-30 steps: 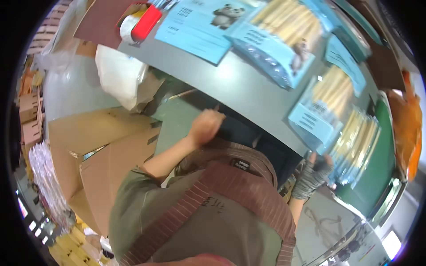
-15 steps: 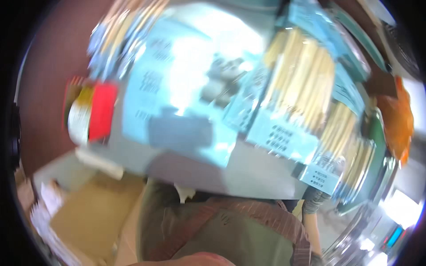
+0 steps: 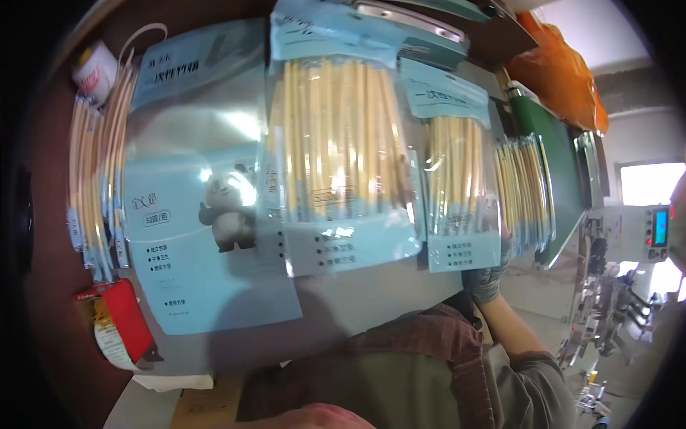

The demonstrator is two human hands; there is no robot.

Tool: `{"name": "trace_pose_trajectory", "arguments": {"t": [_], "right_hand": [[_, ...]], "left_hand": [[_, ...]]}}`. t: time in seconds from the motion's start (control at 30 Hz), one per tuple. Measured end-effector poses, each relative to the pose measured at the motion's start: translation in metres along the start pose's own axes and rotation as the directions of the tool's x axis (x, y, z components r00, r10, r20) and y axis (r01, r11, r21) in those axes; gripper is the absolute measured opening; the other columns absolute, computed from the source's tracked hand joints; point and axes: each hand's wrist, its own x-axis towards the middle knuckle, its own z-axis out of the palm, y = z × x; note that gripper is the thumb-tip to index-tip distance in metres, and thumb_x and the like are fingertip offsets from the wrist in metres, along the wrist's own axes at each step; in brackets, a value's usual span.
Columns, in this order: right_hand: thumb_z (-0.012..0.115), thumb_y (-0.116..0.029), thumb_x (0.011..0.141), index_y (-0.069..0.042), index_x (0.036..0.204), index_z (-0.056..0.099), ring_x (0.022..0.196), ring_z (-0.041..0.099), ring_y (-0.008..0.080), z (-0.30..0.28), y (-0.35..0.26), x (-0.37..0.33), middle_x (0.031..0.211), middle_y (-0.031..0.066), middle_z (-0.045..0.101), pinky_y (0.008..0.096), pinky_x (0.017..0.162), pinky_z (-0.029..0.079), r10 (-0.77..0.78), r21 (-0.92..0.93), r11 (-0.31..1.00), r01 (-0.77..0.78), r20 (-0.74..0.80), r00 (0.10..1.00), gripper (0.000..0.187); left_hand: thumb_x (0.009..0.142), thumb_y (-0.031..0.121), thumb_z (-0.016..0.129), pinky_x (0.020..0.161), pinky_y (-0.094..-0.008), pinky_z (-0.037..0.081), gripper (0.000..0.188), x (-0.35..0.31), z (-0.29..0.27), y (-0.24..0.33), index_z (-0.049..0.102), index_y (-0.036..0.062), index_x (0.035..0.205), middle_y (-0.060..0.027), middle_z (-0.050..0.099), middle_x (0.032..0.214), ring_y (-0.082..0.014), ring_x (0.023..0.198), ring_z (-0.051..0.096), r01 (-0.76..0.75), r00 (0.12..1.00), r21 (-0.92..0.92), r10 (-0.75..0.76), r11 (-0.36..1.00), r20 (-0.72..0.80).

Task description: Packaging wooden skewers into plastic bags and placing them into a cardboard box on a production line.

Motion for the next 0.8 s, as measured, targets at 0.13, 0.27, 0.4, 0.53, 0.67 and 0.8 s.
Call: {"name": "trace_pose_trajectory", "arguments": {"t": [0.13,0.27,0.4,0.53,0.67,0.8], "right_hand": [[0.044,-0.056,0.089,0.004,0.118,0.05,0.087,0.054,0.0171,0.059,-0.074,0.018,0.098,0.008,0.056,0.0301,0.077,0.044,-0.108,0.172,0.975,0.142,-0.197,0.975,0.067],[0.05,-0.039,0.091,0.001,0.118,0.053,0.093,0.055,0.019,0.024,-0.071,0.023,0.099,0.0072,0.057,0.03,0.083,0.043,-0.3,0.03,0.95,0.311,-0.197,0.933,0.049],[0.056,-0.038,0.088,-0.002,0.114,0.058,0.087,0.055,0.0192,0.015,-0.09,0.026,0.096,0.0083,0.057,0.0291,0.079,0.043,-0.436,0.175,0.872,0.456,-0.143,0.888,0.045],[0.057,-0.024,0.09,-0.004,0.105,0.065,0.076,0.051,0.018,0.007,-0.098,0.03,0.085,0.0064,0.055,0.0297,0.071,0.041,-0.436,0.269,0.853,0.447,-0.103,0.894,0.027],[0.058,-0.011,0.087,-0.004,0.101,0.068,0.069,0.05,0.0186,-0.002,-0.112,0.036,0.074,0.0073,0.052,0.0283,0.066,0.04,-0.364,0.385,0.832,0.398,-0.163,0.917,0.018],[0.062,-0.008,0.083,-0.006,0.106,0.066,0.068,0.053,0.0242,-0.005,-0.094,0.036,0.082,0.0121,0.055,0.032,0.064,0.044,-0.525,0.174,0.823,0.541,-0.129,0.841,0.024]], "left_hand": [[0.081,0.007,0.056,0.07,-0.0403,0.048,0.019,-0.073,-0.061,-0.028,0.062,-0.0024,0.097,-0.0193,0.063,0.09,-0.0283,0.08,0.061,0.127,0.992,0.058,-0.127,0.99,0.0],[0.09,0.007,0.053,0.059,-0.0282,0.047,0.018,-0.128,-0.145,0.124,0.061,-0.0015,0.103,-0.0092,0.061,0.076,-0.0159,0.066,0.059,0.307,0.927,-0.211,-0.241,0.928,0.286],[0.091,0.006,0.051,0.055,-0.0239,0.045,0.022,-0.201,-0.212,0.245,0.061,-0.0008,0.11,-0.0038,0.062,0.073,-0.01,0.06,0.057,0.16,0.933,-0.29,-0.049,0.944,0.355],[0.089,0.012,0.055,0.06,-0.0255,0.048,0.027,-0.2,-0.189,0.383,0.06,0.0042,0.114,-0.0085,0.064,0.077,-0.016,0.065,0.062,-0.405,0.881,0.092,0.362,0.91,0.305],[0.086,0.013,0.056,0.055,-0.0438,0.046,0.021,-0.145,-0.088,0.455,0.057,0.0049,0.106,-0.0169,0.06,0.072,-0.0373,0.064,0.059,-0.614,0.738,0.349,0.672,0.708,-0.065],[0.085,0.016,0.059,0.059,-0.0449,0.045,0.029,-0.077,-0.046,0.533,0.04,0.004,0.104,-0.0205,0.059,0.073,-0.0411,0.067,0.058,-0.411,0.732,0.564,0.628,0.717,-0.265]]}}
